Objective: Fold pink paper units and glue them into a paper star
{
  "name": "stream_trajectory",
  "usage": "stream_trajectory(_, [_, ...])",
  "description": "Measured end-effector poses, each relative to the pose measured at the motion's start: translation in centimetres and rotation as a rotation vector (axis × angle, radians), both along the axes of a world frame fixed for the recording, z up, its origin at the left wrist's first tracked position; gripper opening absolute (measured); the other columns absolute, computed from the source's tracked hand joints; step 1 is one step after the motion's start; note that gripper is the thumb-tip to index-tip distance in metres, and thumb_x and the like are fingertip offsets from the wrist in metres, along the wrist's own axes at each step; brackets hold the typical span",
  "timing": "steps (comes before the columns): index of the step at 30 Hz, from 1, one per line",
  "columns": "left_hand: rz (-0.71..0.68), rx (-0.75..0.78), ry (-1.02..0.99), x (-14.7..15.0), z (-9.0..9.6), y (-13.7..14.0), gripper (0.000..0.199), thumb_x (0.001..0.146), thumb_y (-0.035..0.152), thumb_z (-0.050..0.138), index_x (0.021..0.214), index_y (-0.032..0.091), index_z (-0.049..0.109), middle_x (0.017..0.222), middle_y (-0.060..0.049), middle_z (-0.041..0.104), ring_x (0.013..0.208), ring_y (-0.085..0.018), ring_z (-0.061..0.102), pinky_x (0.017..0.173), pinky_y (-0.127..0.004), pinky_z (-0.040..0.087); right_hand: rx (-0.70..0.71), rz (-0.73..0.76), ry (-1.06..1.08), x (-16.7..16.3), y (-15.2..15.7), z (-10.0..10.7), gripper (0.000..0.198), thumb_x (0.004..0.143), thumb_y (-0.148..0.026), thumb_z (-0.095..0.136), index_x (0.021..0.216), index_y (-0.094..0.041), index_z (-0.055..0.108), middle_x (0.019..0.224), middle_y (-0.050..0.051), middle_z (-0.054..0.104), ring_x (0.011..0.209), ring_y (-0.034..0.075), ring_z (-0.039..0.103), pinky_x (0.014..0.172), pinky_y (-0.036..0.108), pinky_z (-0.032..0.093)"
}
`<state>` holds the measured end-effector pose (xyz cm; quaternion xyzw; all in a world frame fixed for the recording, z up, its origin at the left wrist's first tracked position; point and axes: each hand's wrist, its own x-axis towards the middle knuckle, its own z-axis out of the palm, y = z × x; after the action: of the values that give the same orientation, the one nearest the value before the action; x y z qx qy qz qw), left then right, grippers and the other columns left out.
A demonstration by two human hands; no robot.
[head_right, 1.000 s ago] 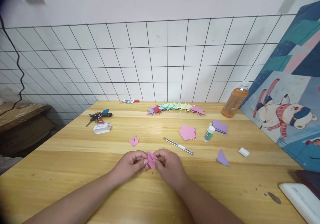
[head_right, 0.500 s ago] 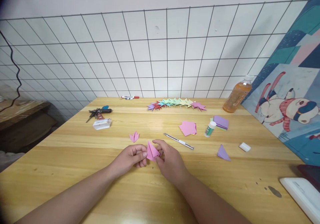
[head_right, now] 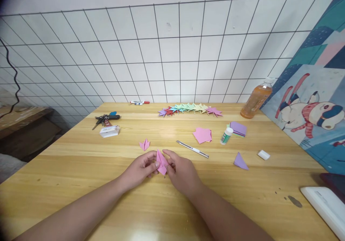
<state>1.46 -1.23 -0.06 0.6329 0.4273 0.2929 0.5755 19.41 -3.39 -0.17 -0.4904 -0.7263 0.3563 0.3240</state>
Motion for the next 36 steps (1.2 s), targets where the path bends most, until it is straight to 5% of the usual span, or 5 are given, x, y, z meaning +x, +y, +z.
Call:
stream_trajectory(4, [-0.019, 0.103, -0.050, 0.2, -0.2, -0.3, 0.021, 0.079, 0.029, 0.056, 0.094, 0.014, 0.057, 0.089, -0.007, 0.063, 0.082, -0.018, 0.058, 0.072, -0.026, 0.043, 0.087, 0.048, -0.162, -0.5, -0.5, 1.0, 0.046, 0.084, -0.020, 0.043, 0.128, -0.034, 0.042, 0.094, -0.001, 0.069, 0.074, 0.016, 0.063, 0.065, 0.025, 0.043])
stream_trajectory(9, [-0.015, 0.085, -0.034, 0.1, -0.2, -0.4, 0.010, 0.078, 0.020, 0.052, 0.086, 0.014, 0.055, 0.079, -0.004, 0.063, 0.073, -0.016, 0.058, 0.068, -0.026, 0.043, 0.147, 0.075, -0.270, -0.7, -0.8, 1.6, 0.052, 0.083, -0.019, 0.043, 0.132, -0.035, 0.037, 0.097, 0.000, 0.068, 0.076, 0.018, 0.062, 0.064, 0.025, 0.041])
stream_trajectory(19, [-0.012, -0.044, 0.013, 0.0, 0.1, 0.0, 0.011, 0.074, 0.016, 0.048, 0.081, 0.014, 0.056, 0.068, -0.001, 0.061, 0.059, -0.011, 0.054, 0.056, -0.021, 0.040, -0.115, -0.059, 0.131, 0.0, 0.2, -0.5, 0.039, 0.081, -0.020, 0.044, 0.119, -0.022, 0.050, 0.077, 0.000, 0.068, 0.064, 0.014, 0.061, 0.061, 0.026, 0.047])
stream_trajectory(26, [0.039, -0.083, -0.004, -0.1, 0.1, 0.2, 0.017, 0.076, 0.028, 0.055, 0.084, 0.013, 0.055, 0.064, -0.001, 0.058, 0.053, -0.010, 0.053, 0.052, -0.020, 0.039, -0.068, 0.074, 0.254, 0.0, 0.0, -0.6, 0.075, 0.065, 0.002, 0.044, 0.133, -0.026, 0.028, 0.112, 0.006, 0.057, 0.090, 0.013, 0.057, 0.057, 0.018, 0.045])
stream_trajectory(36, [-0.050, 0.003, -0.042, 0.1, -0.1, -0.2, 0.018, 0.077, 0.031, 0.057, 0.083, 0.014, 0.059, 0.074, -0.003, 0.061, 0.069, -0.013, 0.056, 0.064, -0.023, 0.042, -0.180, -0.011, 0.304, -0.3, 0.3, -0.3, 0.061, 0.073, -0.013, 0.055, 0.130, -0.022, 0.033, 0.082, 0.001, 0.059, 0.074, 0.012, 0.057, 0.064, 0.024, 0.046])
